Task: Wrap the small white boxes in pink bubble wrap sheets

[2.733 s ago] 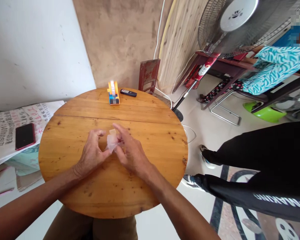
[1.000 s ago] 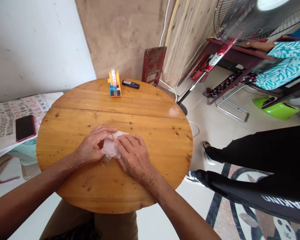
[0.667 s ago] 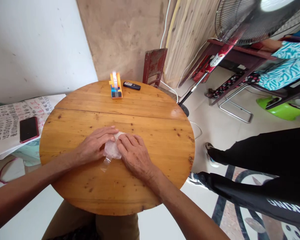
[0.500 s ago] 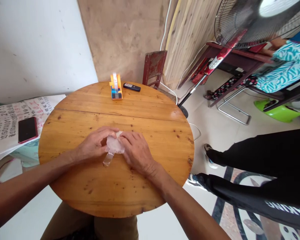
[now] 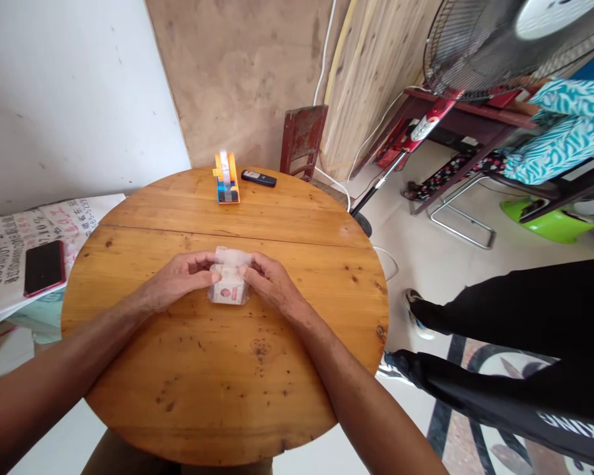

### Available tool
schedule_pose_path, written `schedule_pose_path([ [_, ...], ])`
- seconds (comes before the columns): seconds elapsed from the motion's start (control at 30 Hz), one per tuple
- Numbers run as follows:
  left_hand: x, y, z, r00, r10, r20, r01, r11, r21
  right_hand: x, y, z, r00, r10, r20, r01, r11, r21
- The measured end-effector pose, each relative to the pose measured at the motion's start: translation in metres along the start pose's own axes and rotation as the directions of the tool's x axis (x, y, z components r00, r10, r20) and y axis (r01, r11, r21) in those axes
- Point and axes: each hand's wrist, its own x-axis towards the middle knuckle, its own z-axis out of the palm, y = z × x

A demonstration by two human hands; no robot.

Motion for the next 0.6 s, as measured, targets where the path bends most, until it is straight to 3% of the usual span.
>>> schedule_pose_path([
  [0.27, 0.0009, 0.0008, 0.0026, 0.998, -0.055, 0.004, 0.055, 0.992, -0.11, 0.0043, -0.0027, 0.0009, 1.0, 0.018, -0.024, -0.019, 1.0, -0.015],
  [0.47, -0.0005, 0.0029, 0.0045, 0.998, -0.067, 0.004, 0.067, 0.995, -0.075, 0.0088, 0.0015, 0.002, 0.978, -0.105, -0.181, 0.083, 0.989, -0.124],
  [0.6, -0.0004, 0.0018, 0.0038, 0.998, -0.048, 0.037, 0.05, 0.997, -0.056, 0.0092, -0.0008, 0.0035, 0.964, -0.157, -0.213, 0.131, 0.983, -0.13],
])
